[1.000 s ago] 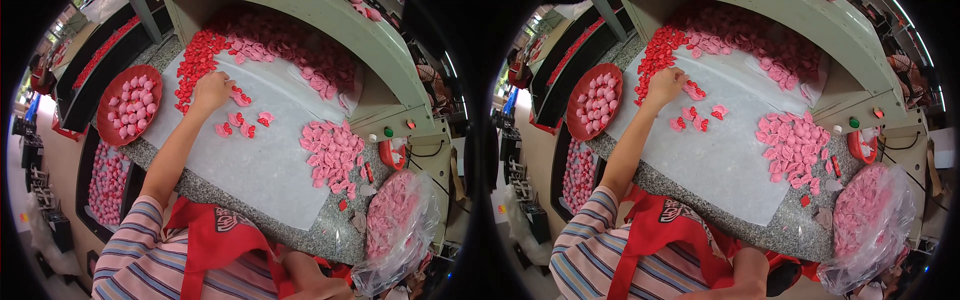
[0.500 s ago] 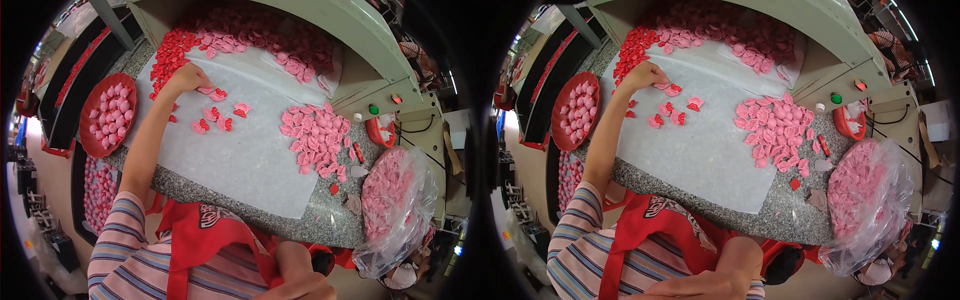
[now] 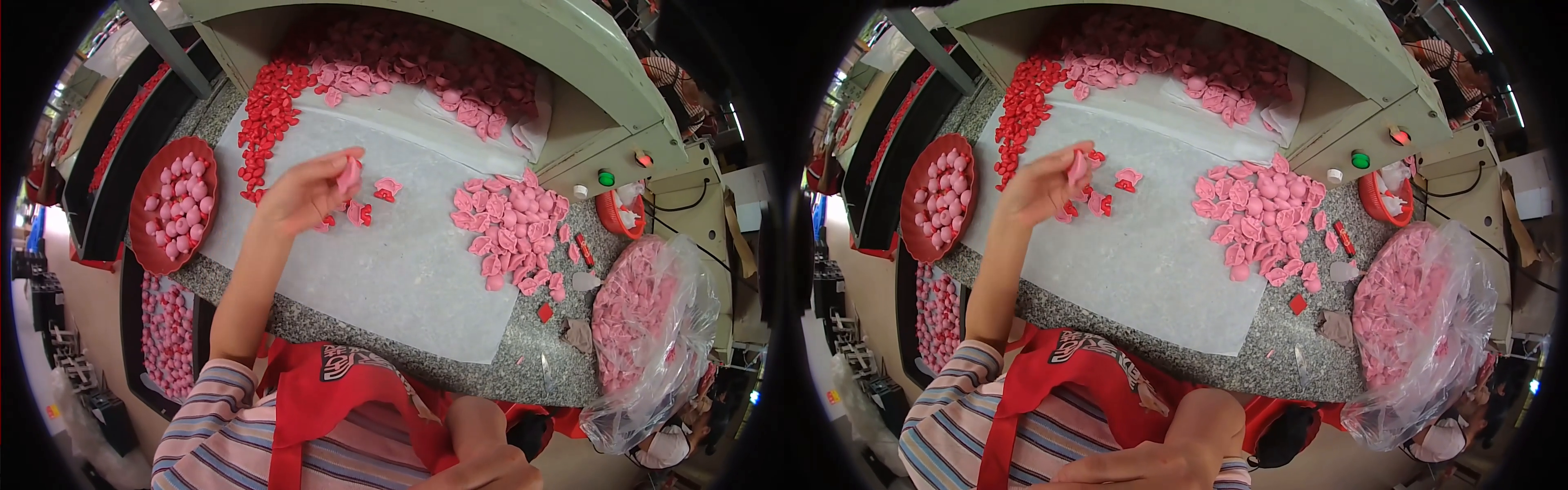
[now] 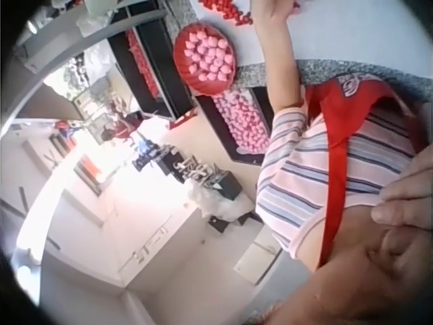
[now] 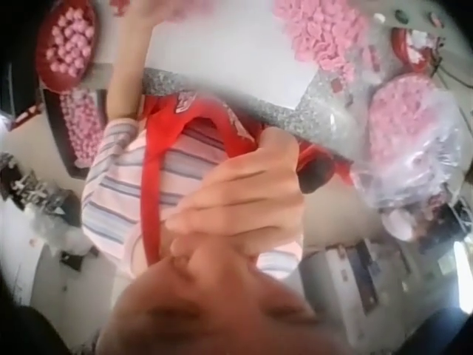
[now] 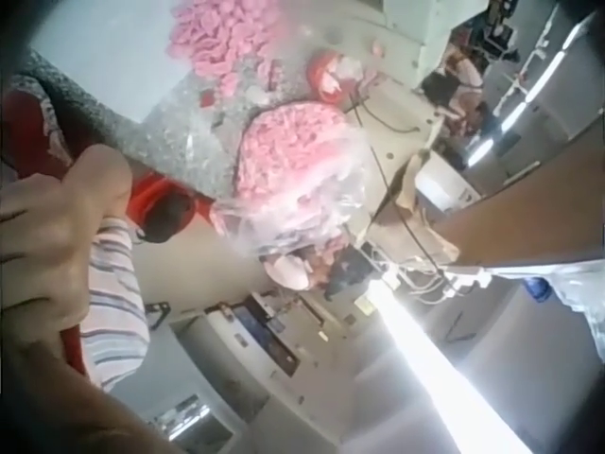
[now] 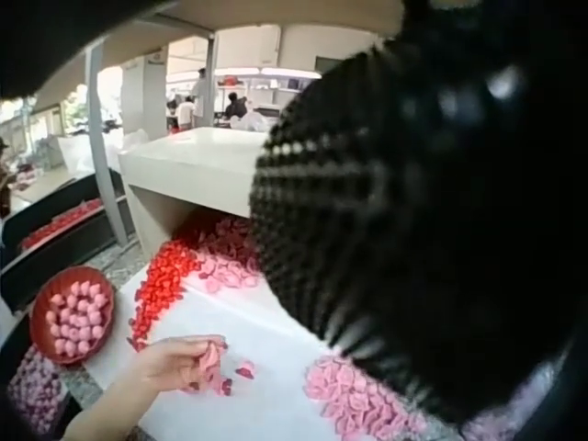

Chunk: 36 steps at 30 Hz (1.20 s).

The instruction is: Apply adhesive or decorative liquid to pink heart-shaped toy components using an applicator bottle at a factory workbench.

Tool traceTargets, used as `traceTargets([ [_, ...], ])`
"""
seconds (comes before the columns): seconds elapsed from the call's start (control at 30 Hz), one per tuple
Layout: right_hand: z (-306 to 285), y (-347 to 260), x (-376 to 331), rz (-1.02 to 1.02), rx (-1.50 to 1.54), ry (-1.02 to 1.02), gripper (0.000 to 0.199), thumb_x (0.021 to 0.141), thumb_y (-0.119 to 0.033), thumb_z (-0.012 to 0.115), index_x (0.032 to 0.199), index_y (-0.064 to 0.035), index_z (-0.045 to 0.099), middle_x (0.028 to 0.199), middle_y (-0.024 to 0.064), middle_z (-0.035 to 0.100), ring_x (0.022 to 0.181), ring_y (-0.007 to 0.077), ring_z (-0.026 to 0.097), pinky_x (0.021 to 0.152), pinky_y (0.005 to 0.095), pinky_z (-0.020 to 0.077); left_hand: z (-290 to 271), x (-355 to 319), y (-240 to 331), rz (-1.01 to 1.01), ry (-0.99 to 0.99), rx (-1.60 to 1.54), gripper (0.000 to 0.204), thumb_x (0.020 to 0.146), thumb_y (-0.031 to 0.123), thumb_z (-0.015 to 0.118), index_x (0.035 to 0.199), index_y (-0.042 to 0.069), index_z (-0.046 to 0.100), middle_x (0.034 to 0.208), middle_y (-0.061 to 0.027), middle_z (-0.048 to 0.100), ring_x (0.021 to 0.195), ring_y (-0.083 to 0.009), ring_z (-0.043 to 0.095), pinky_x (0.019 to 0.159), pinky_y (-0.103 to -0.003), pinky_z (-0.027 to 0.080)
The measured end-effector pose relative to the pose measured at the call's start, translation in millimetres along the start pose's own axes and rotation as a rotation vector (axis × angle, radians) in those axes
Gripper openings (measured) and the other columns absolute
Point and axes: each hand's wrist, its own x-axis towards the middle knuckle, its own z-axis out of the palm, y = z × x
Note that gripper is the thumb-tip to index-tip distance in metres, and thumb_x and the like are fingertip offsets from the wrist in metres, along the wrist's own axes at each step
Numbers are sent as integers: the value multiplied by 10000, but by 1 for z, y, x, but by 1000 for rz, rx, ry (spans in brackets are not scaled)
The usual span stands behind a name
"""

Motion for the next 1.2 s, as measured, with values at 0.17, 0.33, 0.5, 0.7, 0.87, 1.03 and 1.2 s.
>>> traceTargets([
  [0.17, 1, -27, -32, 727, -324, 58, 287, 664, 33, 621, 949, -2, 633, 914, 145, 621, 789, 239, 613, 659, 279, 492, 49, -21, -46, -117, 0, -147, 320, 853, 73, 496, 1148, -45, 460, 1107, -152, 547, 1053, -256, 537, 867, -293, 478],
  [0.33, -4, 8, -89, 1019, -952, 132, 458, 625, 25, 679, 1067, -9, 563, 1047, 129, 528, 885, 230, 542, 671, 294, 462, 70, -36, -64, -139, 42, -164, 275, 831, 72, 543, 1089, -22, 525, 1037, -125, 588, 989, -234, 576, 823, -298, 507],
  [0.5, -11, 23, -104, 954, -1148, 5, 524, 602, -37, 732, 1099, -51, 565, 1007, 110, 507, 906, 231, 505, 675, 301, 444, 79, -47, -71, -114, 47, -31, 247, 807, 19, 566, 1052, -11, 561, 958, -105, 616, 872, -185, 611, 748, -291, 515],
  [0.7, -13, 28, -109, 896, -1135, -35, 422, 610, -3, 713, 1015, -77, 622, 878, 67, 539, 776, 218, 519, 650, 308, 434, 84, -49, -73, 30, 55, 145, 259, 792, -2, 580, 1046, -45, 550, 922, -122, 620, 829, -151, 609, 743, -268, 507],
  [0.87, -22, 23, -111, 1029, -969, 55, 384, 621, -14, 715, 993, -59, 630, 833, 59, 542, 739, 183, 524, 630, 293, 429, 80, -46, -73, -60, -15, 109, 202, 805, 39, 575, 999, -17, 568, 930, -117, 612, 838, -193, 612, 734, -319, 518],
  [1.03, -46, 2, -115, 1155, -677, 21, 373, 633, -42, 727, 993, -52, 631, 840, 48, 537, 724, 148, 525, 631, 257, 426, 55, -45, -78, -387, -215, -193, 266, 841, 148, 555, 1052, -11, 522, 957, -150, 595, 844, -246, 614, 747, -361, 534],
  [1.2, -78, -25, -146, 1176, -675, 615, 477, 661, 6, 697, 1113, -13, 544, 907, 39, 528, 777, 105, 511, 673, 218, 435, 69, -46, -93, -514, -214, -333, 337, 870, 165, 512, 1163, 7, 457, 1045, -214, 558, 994, -371, 550, 778, -383, 529],
])
